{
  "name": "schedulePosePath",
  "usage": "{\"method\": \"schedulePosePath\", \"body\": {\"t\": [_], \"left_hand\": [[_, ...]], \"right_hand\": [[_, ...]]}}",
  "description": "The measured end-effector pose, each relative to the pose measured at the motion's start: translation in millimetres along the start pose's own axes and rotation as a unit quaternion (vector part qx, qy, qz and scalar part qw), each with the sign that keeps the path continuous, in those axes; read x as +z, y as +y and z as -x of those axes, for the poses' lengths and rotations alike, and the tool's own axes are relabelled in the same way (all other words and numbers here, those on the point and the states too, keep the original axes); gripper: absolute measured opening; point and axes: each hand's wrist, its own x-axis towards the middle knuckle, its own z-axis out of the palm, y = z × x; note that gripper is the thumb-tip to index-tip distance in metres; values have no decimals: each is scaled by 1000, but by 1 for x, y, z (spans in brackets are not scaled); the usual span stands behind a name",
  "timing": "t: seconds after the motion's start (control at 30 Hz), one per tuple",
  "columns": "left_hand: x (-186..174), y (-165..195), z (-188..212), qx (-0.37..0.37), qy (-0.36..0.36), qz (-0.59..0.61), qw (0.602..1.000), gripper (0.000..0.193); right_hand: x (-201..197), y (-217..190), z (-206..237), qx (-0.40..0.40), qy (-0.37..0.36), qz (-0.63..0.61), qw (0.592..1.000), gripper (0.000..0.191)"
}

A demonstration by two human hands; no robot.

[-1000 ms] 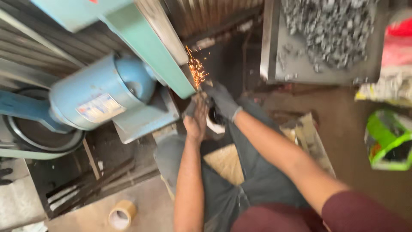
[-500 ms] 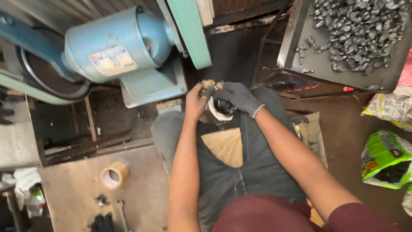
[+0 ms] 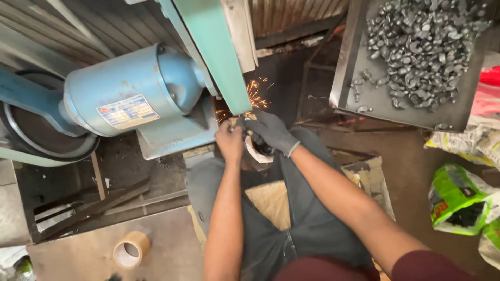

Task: The person sits on the floor and sharpens small metal pieces against a running bench grinder, holding each piece with gloved hands and producing sparks. Ground pieces are placed on a metal tray holding a pile of similar finished pieces.

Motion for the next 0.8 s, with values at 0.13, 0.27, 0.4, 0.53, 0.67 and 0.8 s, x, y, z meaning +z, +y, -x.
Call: {"method": "schedulePosePath", "body": {"t": [0.13, 0.27, 0.4, 0.53, 0.67, 0.8], "left_hand": [[-4, 6, 13, 8, -18, 29, 999, 19], [-11, 13, 21, 36, -44, 140, 989, 34], [-17, 10, 23, -68, -137, 151, 977, 19], [-6, -2, 22, -62, -153, 114, 980, 31], [13, -15, 22, -160, -184, 374, 895, 50], [19, -22, 29, -190, -246, 564, 765, 66]], "right_hand": [[-1, 6, 7, -154, 59, 113, 980, 25], [-6, 12, 14, -304, 94, 130, 939, 29], [-10, 16, 32, -297, 112, 89, 944, 34], [-15, 19, 32, -198, 107, -47, 973, 32], [-16, 20, -4, -87, 83, -210, 970, 24], [-6, 19, -35, -58, 65, -321, 943, 22]]}}
